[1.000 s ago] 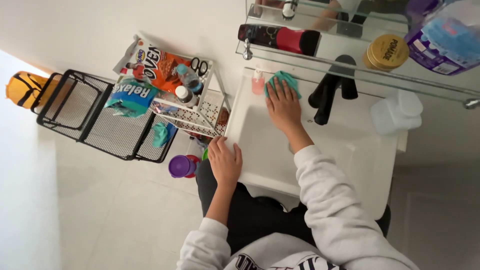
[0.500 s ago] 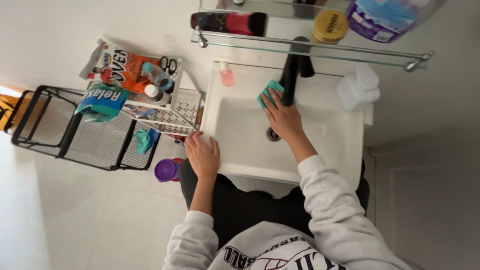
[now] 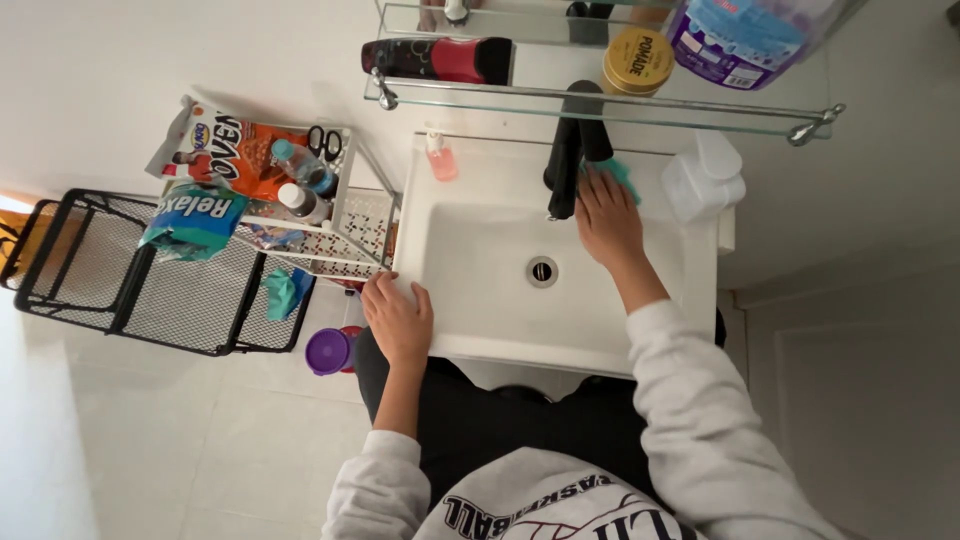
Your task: Cleaning a bathroom sink and faucet using a cloth and spray cleaner.
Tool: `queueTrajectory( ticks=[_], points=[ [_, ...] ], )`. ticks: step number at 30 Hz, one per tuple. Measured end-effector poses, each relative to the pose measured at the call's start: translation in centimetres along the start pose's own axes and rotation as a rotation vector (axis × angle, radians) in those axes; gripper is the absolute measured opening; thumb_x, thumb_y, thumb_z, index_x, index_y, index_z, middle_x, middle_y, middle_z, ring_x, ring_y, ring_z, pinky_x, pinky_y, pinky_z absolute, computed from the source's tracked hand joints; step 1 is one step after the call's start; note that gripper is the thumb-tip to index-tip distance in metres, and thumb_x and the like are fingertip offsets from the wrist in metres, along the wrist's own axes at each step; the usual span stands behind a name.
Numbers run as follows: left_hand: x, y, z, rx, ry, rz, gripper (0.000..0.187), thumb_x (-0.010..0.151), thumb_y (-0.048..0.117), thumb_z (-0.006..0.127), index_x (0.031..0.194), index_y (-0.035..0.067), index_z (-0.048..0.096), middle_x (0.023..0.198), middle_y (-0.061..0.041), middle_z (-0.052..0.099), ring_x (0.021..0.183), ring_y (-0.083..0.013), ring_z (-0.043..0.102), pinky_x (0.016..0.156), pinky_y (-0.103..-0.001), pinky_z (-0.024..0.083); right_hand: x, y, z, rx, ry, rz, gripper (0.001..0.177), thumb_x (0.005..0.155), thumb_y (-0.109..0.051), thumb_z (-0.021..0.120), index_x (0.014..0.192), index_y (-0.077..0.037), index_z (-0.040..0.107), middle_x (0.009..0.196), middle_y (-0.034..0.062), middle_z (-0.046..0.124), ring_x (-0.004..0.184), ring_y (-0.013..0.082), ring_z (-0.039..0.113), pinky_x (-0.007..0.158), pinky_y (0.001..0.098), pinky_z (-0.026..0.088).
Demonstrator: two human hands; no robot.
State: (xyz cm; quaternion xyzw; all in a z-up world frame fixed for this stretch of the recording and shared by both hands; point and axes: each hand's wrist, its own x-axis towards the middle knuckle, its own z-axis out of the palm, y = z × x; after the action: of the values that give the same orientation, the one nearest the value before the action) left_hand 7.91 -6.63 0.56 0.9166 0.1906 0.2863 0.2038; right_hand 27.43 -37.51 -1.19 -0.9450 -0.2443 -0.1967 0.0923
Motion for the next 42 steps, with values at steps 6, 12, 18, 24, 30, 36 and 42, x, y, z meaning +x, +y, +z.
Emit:
queueTrajectory(
  ticks=[6, 12, 18, 24, 30, 36, 42],
  points=[
    [0.0, 0.1, -0.1, 0.021, -0.009, -0.035, 0.036, 0.091, 0.018, 0.068, 0.117, -0.001, 0.055, 0.122, -0.021, 0.057, 0.118, -0.0406, 0.053, 0.102, -0.050, 0.043, 2.1, 2.5, 2.3, -0.062, -0.100, -0.009, 0.048, 0.111, -0.031, 0.042, 0.150, -0.005, 0.050, 0.157, 0.0137, 0.049, 0.148, 0.0327, 0.041, 0.122, 0.0479, 0.031],
    [-0.1, -0.1, 0.0, 0.001, 0.004, -0.033, 0.033, 0.090, 0.018, 0.068, 0.116, 0.000, 0.056, 0.121, -0.021, 0.056, 0.119, -0.0409, 0.054, 0.104, -0.049, 0.044, 0.7, 2.7, 2.0, -0.021, -0.112, 0.114, 0.053, 0.111, -0.034, 0.043, 0.153, -0.002, 0.045, 0.161, 0.0161, 0.041, 0.150, 0.0384, 0.035, 0.122, 0.0512, 0.028],
    [0.0, -0.1, 0.0, 0.001, -0.027, -0.032, 0.032, 0.090, 0.018, 0.068, 0.115, 0.000, 0.056, 0.118, -0.021, 0.056, 0.116, -0.0411, 0.054, 0.102, -0.050, 0.044, -2.1, 2.0, 0.0, -0.037, -0.032, 0.173, 0.050, 0.111, -0.030, 0.046, 0.156, -0.008, 0.047, 0.163, 0.0190, 0.039, 0.148, 0.0441, 0.035, 0.119, 0.0557, 0.028],
    [-0.2, 0.0, 0.0, -0.006, 0.010, -0.016, 0.033, 0.091, 0.018, 0.068, 0.116, 0.000, 0.056, 0.118, -0.020, 0.057, 0.116, -0.0406, 0.055, 0.100, -0.050, 0.044, -4.3, 2.1, -1.3, -0.053, -0.011, 0.080, 0.049, 0.109, -0.028, 0.050, 0.156, -0.012, 0.047, 0.162, 0.0160, 0.043, 0.147, 0.0407, 0.040, 0.119, 0.0542, 0.033],
    [-0.2, -0.1, 0.0, 0.002, -0.014, -0.030, 0.032, 0.091, 0.019, 0.068, 0.115, 0.001, 0.056, 0.117, -0.020, 0.056, 0.116, -0.0403, 0.054, 0.101, -0.049, 0.045, -2.4, 3.3, 0.5, -0.053, 0.006, 0.140, 0.051, 0.112, -0.031, 0.048, 0.158, -0.008, 0.046, 0.163, 0.0167, 0.042, 0.147, 0.0428, 0.039, 0.120, 0.0550, 0.033],
    [-0.1, 0.0, 0.0, 0.001, 0.001, -0.039, 0.032, 0.090, 0.019, 0.067, 0.115, 0.000, 0.056, 0.119, -0.020, 0.056, 0.116, -0.0407, 0.054, 0.099, -0.049, 0.044, -0.6, 4.3, 3.0, -0.095, 0.026, 0.121, 0.054, 0.109, -0.037, 0.049, 0.155, -0.009, 0.047, 0.160, 0.0211, 0.042, 0.142, 0.0459, 0.039, 0.112, 0.0599, 0.033],
    [0.0, 0.0, -0.1, -0.004, -0.011, -0.071, 0.033, 0.089, 0.019, 0.067, 0.114, 0.000, 0.056, 0.119, -0.019, 0.056, 0.116, -0.0399, 0.054, 0.101, -0.049, 0.044, 0.4, 2.1, 3.5, -0.107, -0.012, -0.025, 0.048, 0.115, -0.035, 0.049, 0.158, -0.015, 0.046, 0.165, 0.0144, 0.041, 0.151, 0.0417, 0.037, 0.122, 0.0574, 0.031]
  ],
)
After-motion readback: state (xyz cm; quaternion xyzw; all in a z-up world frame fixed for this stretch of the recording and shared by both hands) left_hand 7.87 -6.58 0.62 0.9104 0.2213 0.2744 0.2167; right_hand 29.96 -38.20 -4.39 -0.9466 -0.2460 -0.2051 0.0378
